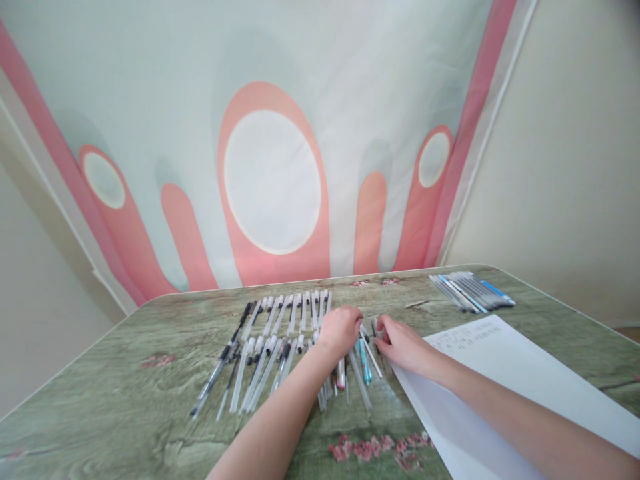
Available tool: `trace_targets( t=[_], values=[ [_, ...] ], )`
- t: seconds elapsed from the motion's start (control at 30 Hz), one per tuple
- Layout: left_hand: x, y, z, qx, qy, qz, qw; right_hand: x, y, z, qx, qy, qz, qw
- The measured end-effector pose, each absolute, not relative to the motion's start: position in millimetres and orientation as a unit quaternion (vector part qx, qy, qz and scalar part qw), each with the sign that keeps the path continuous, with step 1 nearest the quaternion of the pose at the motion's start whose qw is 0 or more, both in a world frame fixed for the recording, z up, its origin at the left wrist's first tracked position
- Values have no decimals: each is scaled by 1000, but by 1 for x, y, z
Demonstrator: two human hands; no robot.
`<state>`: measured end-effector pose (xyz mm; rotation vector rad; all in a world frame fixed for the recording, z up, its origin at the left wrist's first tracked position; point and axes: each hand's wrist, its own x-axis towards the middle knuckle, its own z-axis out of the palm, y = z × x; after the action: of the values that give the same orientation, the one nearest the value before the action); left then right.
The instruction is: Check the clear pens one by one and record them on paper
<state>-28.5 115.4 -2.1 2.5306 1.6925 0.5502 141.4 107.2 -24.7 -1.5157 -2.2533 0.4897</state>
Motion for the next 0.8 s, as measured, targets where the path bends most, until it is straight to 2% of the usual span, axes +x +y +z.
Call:
trace_targets(
  t=[0.47, 0.8],
  values=[
    [-25, 113, 1, 821, 541, 181, 28, 149, 118, -25, -591, -772, 148, 184],
    [-22, 111, 4, 818, 534, 209, 49, 156, 129, -25, -622, -719, 220, 219]
  ],
)
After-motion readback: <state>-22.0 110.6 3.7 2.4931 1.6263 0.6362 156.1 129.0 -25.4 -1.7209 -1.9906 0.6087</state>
